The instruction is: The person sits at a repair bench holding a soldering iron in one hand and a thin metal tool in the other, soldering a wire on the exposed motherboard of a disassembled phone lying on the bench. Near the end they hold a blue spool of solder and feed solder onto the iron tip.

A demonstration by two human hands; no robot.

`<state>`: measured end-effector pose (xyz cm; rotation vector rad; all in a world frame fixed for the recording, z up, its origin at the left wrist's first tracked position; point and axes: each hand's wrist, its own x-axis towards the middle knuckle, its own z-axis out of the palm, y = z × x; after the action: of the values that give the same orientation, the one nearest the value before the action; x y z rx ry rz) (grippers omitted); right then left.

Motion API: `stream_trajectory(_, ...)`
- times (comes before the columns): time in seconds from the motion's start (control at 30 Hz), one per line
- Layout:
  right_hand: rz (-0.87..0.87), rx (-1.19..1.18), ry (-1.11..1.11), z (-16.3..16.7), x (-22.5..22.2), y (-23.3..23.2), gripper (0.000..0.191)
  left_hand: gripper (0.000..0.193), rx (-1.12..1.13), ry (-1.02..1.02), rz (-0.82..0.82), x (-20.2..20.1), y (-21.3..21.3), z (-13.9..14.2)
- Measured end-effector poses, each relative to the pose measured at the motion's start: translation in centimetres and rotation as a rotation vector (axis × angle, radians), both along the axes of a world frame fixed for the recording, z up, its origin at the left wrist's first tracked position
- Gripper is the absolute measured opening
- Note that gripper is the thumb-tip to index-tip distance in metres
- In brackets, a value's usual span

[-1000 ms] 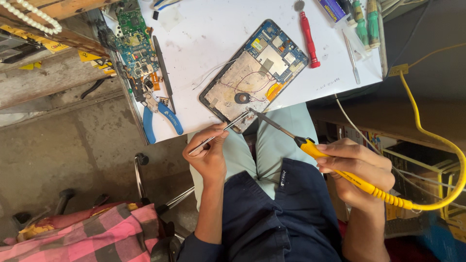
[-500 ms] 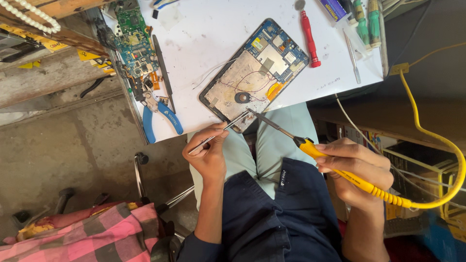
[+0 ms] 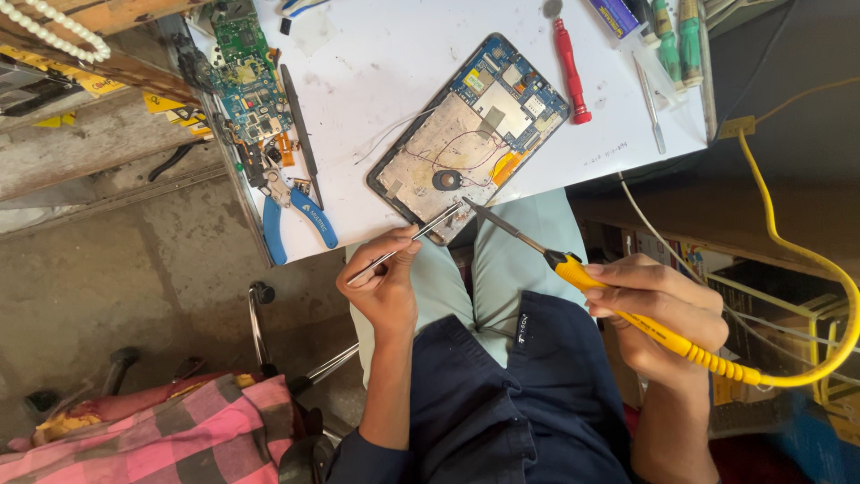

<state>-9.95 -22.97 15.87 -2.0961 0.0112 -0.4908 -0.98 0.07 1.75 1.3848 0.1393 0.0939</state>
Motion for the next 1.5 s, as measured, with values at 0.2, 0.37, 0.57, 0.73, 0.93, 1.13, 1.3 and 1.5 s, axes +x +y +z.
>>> stream_trajectory(0.2,0.018,0.011,-0.013,0.13,-0.12,-0.1,0.018,0.017,-0.006,0.014,0.001,-0.04,0.06,-0.23)
stream_trajectory(0.37,0.029,0.021,-0.012,0.15,-0.02,-0.08,0.017,0.017,-0.009,0.003,-0.003,-0.03,0.08,-0.29)
stream_trajectory(0.57,0.025,0.012,0.008,0.24,-0.01,-0.07,0.016,0.017,-0.01,0.024,0.005,0.08,0.0,-0.26)
stream_trajectory(0.73,0.028,0.012,0.004,0.29,0.09,-0.02,0.016,0.017,0.002,0.012,0.003,0.01,0.09,-0.14)
stream_trajectory(0.93,0.022,0.014,0.003,0.39,0.17,-0.02,0.017,0.017,0.003,0.011,0.005,0.03,0.05,-0.24)
stream_trajectory(1.13,0.025,0.019,0.005,0.45,0.2,-0.01,0.017,0.017,-0.002,0.012,0.0,0.06,0.12,-0.24)
stream_trajectory(1.3,0.015,0.0,0.015,0.51,0.18,0.0,0.017,0.017,0.004,0.011,-0.002,0.16,0.07,-0.17)
stream_trajectory(1.5,0.012,-0.013,0.003,0.4,0.17,-0.01,0.017,0.016,0.01,0.008,-0.011,0.12,0.07,-0.09)
